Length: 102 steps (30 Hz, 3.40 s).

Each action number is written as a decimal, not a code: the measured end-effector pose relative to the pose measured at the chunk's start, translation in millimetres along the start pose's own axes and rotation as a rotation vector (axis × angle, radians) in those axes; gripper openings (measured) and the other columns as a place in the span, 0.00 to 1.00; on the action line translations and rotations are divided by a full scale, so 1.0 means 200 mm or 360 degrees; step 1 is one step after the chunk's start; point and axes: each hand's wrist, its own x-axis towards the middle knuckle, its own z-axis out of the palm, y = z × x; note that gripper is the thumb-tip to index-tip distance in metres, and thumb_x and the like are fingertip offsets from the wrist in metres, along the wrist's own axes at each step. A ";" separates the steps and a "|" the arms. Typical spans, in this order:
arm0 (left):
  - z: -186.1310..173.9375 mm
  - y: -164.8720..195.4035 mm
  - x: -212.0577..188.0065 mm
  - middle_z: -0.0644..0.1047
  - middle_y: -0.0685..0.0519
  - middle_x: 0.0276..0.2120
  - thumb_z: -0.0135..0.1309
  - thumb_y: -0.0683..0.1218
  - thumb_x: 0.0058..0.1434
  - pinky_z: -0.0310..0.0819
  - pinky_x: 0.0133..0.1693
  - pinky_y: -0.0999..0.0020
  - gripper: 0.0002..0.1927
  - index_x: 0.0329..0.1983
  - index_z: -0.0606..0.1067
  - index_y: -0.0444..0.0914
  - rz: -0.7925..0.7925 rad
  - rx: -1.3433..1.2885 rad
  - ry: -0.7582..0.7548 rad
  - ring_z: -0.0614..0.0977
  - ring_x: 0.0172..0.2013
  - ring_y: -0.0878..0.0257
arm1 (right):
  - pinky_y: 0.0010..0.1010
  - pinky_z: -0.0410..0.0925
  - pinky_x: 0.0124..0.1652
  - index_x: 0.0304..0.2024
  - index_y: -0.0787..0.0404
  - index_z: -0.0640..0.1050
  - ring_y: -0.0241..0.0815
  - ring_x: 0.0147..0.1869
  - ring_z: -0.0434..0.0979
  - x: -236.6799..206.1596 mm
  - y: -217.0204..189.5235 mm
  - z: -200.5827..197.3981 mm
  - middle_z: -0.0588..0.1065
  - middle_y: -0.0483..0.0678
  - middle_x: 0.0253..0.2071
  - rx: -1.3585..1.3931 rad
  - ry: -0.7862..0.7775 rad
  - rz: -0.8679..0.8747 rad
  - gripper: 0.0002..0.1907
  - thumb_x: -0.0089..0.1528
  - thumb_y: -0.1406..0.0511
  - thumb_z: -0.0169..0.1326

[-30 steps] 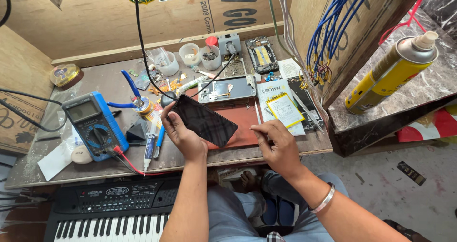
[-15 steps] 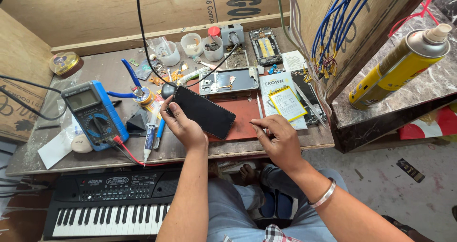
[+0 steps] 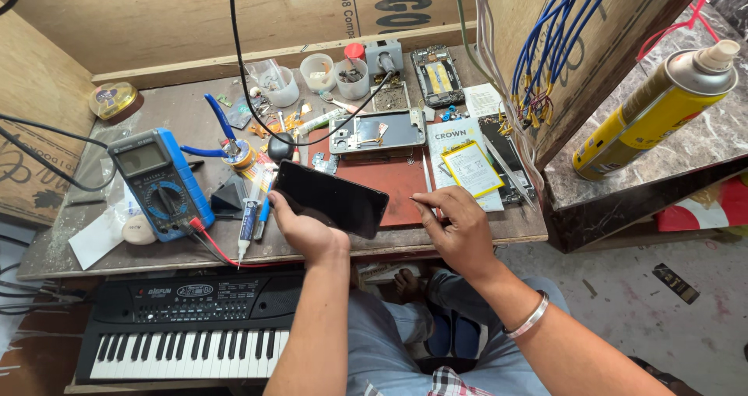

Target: The person removes a protective film from a smartphone screen, then uses a metal spudger to pry and separate the screen assembly from the phone's frame. The person handles the phone and screen components while working at a cluttered electronics repair bench.

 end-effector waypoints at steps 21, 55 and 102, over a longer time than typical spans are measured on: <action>0.07 0.16 -0.14 0.72 0.46 0.54 0.35 0.57 0.79 0.67 0.62 0.62 0.24 0.55 0.75 0.35 0.1475 0.1152 -0.0916 0.74 0.58 0.54 | 0.26 0.71 0.30 0.44 0.59 0.81 0.38 0.35 0.75 -0.02 -0.06 0.05 0.77 0.46 0.38 0.0028 0.0023 0.0060 0.06 0.64 0.70 0.60; 0.07 0.23 0.03 0.78 0.39 0.48 0.36 0.70 0.74 0.75 0.60 0.54 0.39 0.64 0.68 0.31 -0.0296 0.0349 -0.1778 0.81 0.51 0.52 | 0.28 0.73 0.40 0.47 0.62 0.81 0.39 0.41 0.79 0.14 -0.22 -0.01 0.77 0.49 0.40 0.0244 -0.0083 -0.0188 0.06 0.67 0.72 0.59; 0.07 0.23 0.00 0.79 0.41 0.48 0.34 0.65 0.78 0.75 0.58 0.57 0.34 0.61 0.70 0.30 -0.0263 0.0380 -0.1783 0.81 0.49 0.52 | 0.32 0.76 0.40 0.50 0.60 0.79 0.44 0.41 0.81 0.47 -0.26 0.07 0.75 0.49 0.43 0.0171 -0.0376 -0.0760 0.11 0.66 0.74 0.60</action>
